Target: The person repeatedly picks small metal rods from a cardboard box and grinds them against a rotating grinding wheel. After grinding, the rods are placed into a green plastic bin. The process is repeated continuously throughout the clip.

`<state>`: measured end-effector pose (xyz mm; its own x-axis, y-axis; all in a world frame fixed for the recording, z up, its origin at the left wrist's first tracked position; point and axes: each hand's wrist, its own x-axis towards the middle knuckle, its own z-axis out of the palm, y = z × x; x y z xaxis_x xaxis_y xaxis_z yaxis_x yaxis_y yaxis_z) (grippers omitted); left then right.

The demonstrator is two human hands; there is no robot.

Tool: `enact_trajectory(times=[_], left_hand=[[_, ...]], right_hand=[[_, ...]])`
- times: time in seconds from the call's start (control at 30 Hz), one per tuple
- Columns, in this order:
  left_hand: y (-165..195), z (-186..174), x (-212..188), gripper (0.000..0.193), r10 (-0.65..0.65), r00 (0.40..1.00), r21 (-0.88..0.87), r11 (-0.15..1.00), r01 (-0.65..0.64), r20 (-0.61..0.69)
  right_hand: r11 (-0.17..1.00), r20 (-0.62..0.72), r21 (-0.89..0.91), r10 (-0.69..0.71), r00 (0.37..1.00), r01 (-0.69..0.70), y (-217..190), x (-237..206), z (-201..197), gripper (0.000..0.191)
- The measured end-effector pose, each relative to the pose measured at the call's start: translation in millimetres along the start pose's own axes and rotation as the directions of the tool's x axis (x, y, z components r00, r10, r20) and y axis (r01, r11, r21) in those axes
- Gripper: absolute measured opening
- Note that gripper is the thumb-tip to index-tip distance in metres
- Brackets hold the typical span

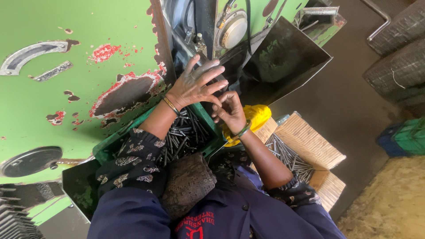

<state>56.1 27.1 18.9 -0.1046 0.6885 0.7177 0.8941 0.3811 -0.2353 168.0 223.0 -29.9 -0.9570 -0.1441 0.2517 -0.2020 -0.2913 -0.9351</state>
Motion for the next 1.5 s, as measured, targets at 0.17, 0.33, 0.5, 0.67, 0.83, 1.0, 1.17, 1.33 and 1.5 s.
enact_trajectory(times=[0.17,0.33,0.5,0.67,0.83,1.0,1.17,1.33,1.5], left_hand=[[0.8,-0.4,-0.4,0.091,-0.011,0.999,-0.042,0.999,0.012,0.032],[1.5,0.7,2.3,0.085,0.001,1.000,-0.024,1.000,-0.001,-0.012],[0.8,-5.1,8.9,0.083,0.015,1.000,-0.073,0.997,-0.015,0.003],[7.8,-18.7,19.5,0.081,0.061,0.997,-0.031,0.998,-0.060,0.055],[18.5,-29.5,42.9,0.079,0.019,0.997,-0.072,0.997,-0.014,0.073],[60.6,-30.0,65.0,0.083,0.069,0.990,-0.148,0.988,-0.051,0.122],[111.4,-20.9,80.2,0.091,0.126,0.935,-0.220,0.974,-0.053,0.332],[128.5,-16.6,80.9,0.089,0.152,0.937,-0.225,0.971,-0.082,0.315],[135.4,-17.6,66.5,0.086,0.161,0.919,-0.210,0.974,-0.088,0.361]], right_hand=[[0.999,0.011,-0.039,0.025,1.000,-0.024,1.3,0.6,-2.8,0.025],[0.999,-0.008,0.004,-0.047,0.999,0.047,6.6,-2.5,-3.7,0.025],[0.999,-0.050,-0.035,0.002,0.999,-0.003,0.7,-2.0,1.0,0.030],[0.999,-0.099,0.009,0.038,0.994,-0.037,-10.5,-3.4,11.2,0.024],[0.996,-0.181,-0.085,-0.030,0.983,0.014,-40.0,-21.6,8.9,0.024],[0.886,-0.103,-0.422,-0.255,0.961,0.191,-65.0,-68.7,-14.0,0.024],[0.881,-0.228,-0.468,-0.045,0.973,-0.069,-67.7,-118.5,-27.2,0.024],[0.982,-0.270,-0.074,0.148,0.951,-0.174,-65.6,-139.2,-35.4,0.021],[0.986,-0.219,-0.018,0.156,0.963,-0.164,-53.1,-144.7,-25.9,0.021]])
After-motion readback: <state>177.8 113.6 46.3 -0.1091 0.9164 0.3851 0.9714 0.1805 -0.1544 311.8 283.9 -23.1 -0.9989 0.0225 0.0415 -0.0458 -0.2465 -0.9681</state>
